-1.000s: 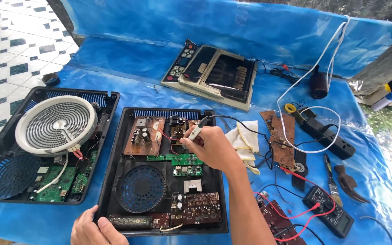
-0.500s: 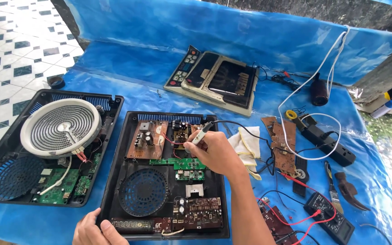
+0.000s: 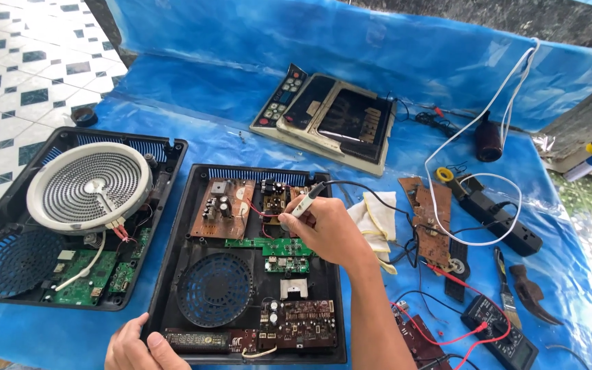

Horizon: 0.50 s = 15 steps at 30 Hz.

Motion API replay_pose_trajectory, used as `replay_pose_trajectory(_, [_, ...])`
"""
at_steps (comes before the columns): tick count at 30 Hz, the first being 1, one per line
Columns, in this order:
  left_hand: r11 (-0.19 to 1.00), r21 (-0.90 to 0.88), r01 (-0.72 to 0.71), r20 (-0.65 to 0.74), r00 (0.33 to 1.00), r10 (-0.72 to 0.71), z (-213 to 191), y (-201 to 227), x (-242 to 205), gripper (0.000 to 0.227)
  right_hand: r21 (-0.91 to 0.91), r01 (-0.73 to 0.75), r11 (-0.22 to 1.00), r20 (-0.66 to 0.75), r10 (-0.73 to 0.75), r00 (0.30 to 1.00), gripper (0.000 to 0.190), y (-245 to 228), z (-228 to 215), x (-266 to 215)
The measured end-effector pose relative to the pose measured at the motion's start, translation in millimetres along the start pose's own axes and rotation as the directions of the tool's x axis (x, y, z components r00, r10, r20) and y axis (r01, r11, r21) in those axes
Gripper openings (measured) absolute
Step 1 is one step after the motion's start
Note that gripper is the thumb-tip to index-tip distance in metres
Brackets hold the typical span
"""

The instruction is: Soldering components on the main board of an induction cooker during a repair process.

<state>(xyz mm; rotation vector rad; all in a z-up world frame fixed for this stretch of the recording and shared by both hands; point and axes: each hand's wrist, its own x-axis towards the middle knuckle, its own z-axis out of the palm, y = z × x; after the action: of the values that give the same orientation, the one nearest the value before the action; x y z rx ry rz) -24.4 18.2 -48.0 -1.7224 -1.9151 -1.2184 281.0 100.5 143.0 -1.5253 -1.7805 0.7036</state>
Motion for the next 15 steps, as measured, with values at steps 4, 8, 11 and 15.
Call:
replay_pose_trajectory(4, [1.000, -0.012, 0.000, 0.008, 1.000, 0.000, -5, 5, 4, 0.049, -0.001, -0.001, 1.000, 0.002, 0.001, 1.000, 0.028, -3, -1, 0])
replay_pose_trajectory(8, [0.999, 0.013, 0.035, 0.033, 0.999, -0.036, -8, 10, 5, 0.049, 0.010, 0.019, 1.000, -0.007, -0.019, 1.000, 0.042, -1, 0, 0])
replay_pose_trajectory(11, [1.000, 0.004, 0.003, -0.007, 1.000, -0.003, -4, 5, 3, 0.049, 0.023, -0.019, 1.000, -0.007, 0.020, 1.000, 0.035, -1, 0, 0])
replay_pose_trajectory(15, [1.000, -0.008, 0.002, -0.003, 1.000, -0.002, -3, 3, 2, 0.048, -0.001, 0.016, 1.000, 0.008, -0.016, 1.000, 0.036, -1, 0, 0])
